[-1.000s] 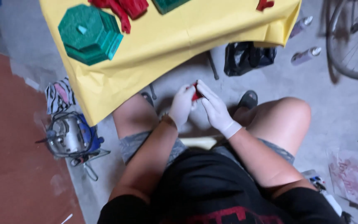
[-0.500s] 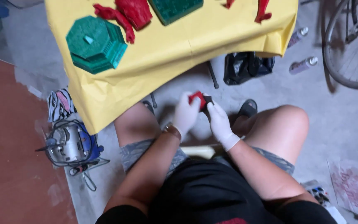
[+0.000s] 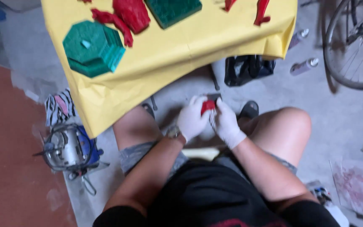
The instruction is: Sanding various 3D printed plastic parts using a small piece of sandpaper to smooth the surfaces.
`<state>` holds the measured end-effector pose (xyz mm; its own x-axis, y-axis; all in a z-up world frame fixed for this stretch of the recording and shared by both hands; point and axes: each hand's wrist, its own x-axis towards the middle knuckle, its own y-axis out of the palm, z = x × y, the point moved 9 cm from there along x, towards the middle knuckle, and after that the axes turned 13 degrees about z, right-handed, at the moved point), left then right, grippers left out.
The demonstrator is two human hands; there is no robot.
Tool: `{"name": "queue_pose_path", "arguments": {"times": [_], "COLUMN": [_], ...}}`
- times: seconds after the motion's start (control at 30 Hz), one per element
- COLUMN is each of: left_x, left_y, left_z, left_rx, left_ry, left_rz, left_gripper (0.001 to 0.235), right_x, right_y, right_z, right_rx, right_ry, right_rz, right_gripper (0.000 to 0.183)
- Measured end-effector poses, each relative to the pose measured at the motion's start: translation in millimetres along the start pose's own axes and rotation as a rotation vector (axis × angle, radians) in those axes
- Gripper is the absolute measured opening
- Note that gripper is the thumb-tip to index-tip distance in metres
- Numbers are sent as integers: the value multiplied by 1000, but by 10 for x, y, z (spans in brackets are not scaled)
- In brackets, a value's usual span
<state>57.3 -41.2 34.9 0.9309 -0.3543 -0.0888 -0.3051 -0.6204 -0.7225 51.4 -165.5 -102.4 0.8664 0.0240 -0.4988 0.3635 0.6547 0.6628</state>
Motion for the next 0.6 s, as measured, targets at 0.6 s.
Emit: {"name": "queue_pose_path", "arguments": {"times": [0.6], "left_x": [-57], "left_y": [-59], "left_z": [-213], "left_rx": [44], "left_ry": [93], "left_rz": [112], "left_gripper": [50], "right_x": [-237], "right_y": [-46], "right_z": [-92], "right_rx": [-7], "right_ry": [178], "right_rz": [-96], "right_gripper": [23]}}
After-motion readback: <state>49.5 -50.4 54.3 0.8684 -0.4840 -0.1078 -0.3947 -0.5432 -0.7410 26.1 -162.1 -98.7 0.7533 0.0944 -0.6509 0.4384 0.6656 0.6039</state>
